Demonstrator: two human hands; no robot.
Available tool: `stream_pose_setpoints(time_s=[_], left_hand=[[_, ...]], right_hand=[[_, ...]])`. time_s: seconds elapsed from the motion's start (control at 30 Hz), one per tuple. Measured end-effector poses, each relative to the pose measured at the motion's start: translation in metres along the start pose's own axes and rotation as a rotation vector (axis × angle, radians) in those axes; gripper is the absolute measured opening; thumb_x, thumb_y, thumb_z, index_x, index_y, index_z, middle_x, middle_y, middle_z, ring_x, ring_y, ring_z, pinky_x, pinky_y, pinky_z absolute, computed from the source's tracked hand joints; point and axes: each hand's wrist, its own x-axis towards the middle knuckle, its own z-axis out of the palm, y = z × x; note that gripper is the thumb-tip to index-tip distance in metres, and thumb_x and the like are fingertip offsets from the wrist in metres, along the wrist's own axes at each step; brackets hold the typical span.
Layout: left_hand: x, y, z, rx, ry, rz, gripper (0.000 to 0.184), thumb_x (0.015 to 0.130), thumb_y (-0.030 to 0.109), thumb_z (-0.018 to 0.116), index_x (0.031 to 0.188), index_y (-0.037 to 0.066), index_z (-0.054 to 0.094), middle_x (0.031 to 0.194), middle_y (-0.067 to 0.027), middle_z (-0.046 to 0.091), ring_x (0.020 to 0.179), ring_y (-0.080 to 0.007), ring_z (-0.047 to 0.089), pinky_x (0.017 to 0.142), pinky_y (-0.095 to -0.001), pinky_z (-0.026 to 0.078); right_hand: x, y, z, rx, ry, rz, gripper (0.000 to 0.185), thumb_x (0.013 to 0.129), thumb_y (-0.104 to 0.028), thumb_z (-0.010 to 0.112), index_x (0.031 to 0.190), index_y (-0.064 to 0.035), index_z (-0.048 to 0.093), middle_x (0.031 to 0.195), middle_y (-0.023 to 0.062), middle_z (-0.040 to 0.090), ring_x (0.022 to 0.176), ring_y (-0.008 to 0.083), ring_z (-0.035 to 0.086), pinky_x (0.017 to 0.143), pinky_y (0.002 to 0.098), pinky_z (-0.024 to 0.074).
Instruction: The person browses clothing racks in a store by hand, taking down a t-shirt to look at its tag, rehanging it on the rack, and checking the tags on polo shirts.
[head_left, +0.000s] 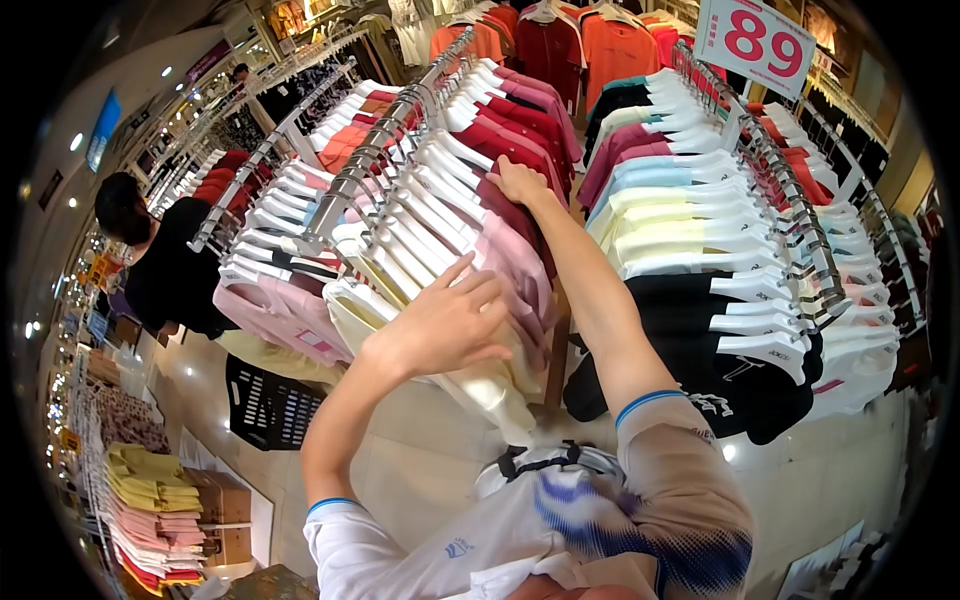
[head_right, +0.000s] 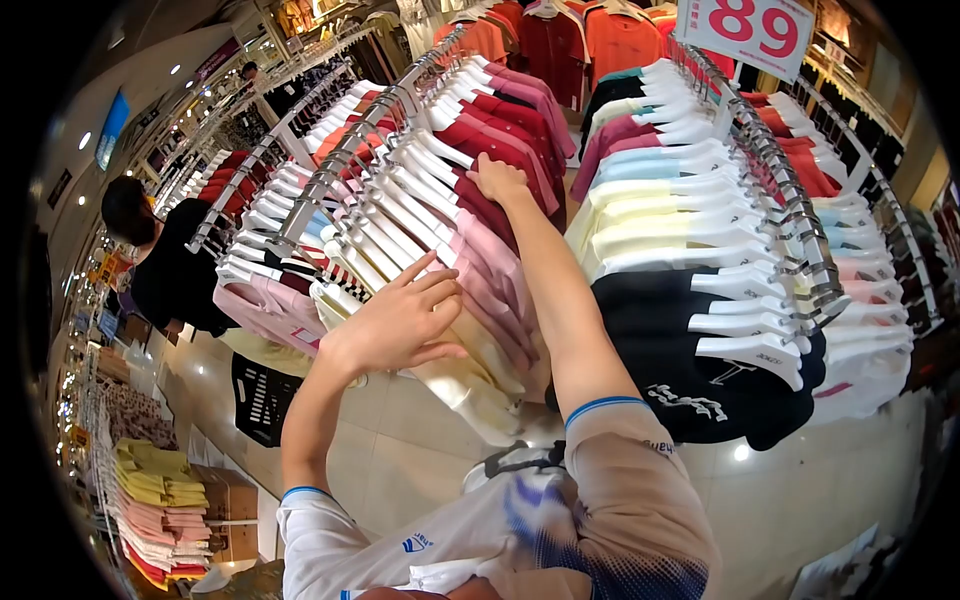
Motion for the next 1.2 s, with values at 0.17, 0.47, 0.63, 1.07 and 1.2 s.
stream_pose_setpoints(time_s=[0.17, 0.47, 0.63, 1.07, 1.2], left_hand=[[-0.012, 0.0, 0.012, -0.031, 0.026, -0.016, 0.046, 0.088, 0.046, 0.06, 0.096, 0.0, 0.057, 0.107, -0.0152, 0.056, 0.117, -0.0333, 0.051, 0.113, -0.0517, 0.028], [-0.025, 0.001, 0.034, -0.082, 0.034, -0.052, 0.06, 0.088, 0.053, 0.056, 0.099, -0.005, 0.055, 0.123, -0.019, 0.053, 0.121, -0.036, 0.048, 0.113, -0.0513, 0.027], [-0.022, 0.008, 0.042, -0.114, 0.042, -0.048, 0.059, 0.086, 0.05, 0.06, 0.1, -0.007, 0.054, 0.128, -0.0192, 0.052, 0.125, -0.0365, 0.045, 0.114, -0.052, 0.025], [-0.019, 0.029, 0.038, -0.188, 0.179, 0.013, 0.057, 0.075, 0.038, 0.072, 0.102, -0.01, 0.054, 0.117, -0.0197, 0.055, 0.116, -0.0373, 0.051, 0.108, -0.056, 0.032], [-0.012, 0.07, 0.037, -0.408, 0.243, 0.18, 0.055, 0.075, 0.036, 0.073, 0.099, -0.009, 0.053, 0.113, -0.0191, 0.056, 0.108, -0.0379, 0.054, 0.096, -0.0528, 0.042]], right_hand=[[0.004, 0.0, -0.003, 0.004, -0.082, 0.053, 0.06, 0.095, -0.055, 0.044, 0.133, -0.009, 0.044, 0.132, 0.0231, 0.055, 0.123, 0.0399, 0.053, 0.102, 0.0564, 0.0373], [-0.014, -0.009, -0.005, 0.144, 0.14, 0.13, 0.07, 0.093, -0.058, 0.042, 0.135, -0.0025, 0.043, 0.139, 0.0255, 0.047, 0.128, 0.0412, 0.047, 0.103, 0.0576, 0.0363], [-0.05, -0.061, -0.014, 0.455, 0.546, 0.06, 0.057, 0.087, -0.047, 0.062, 0.12, -0.001, 0.051, 0.12, 0.0264, 0.053, 0.111, 0.0439, 0.053, 0.09, 0.0564, 0.044], [-0.45, 0.01, 0.028, 0.63, 0.042, 0.244, 0.008, 0.086, -0.01, 0.063, 0.091, -0.0027, 0.062, 0.085, 0.0112, 0.062, 0.077, 0.0274, 0.06, 0.071, 0.0343, 0.048], [-0.529, 0.054, 0.073, 0.519, 0.157, 0.422, 0.009, 0.087, -0.011, 0.064, 0.089, -0.0025, 0.063, 0.08, 0.0108, 0.065, 0.068, 0.0244, 0.062, 0.066, 0.0325, 0.0494]])
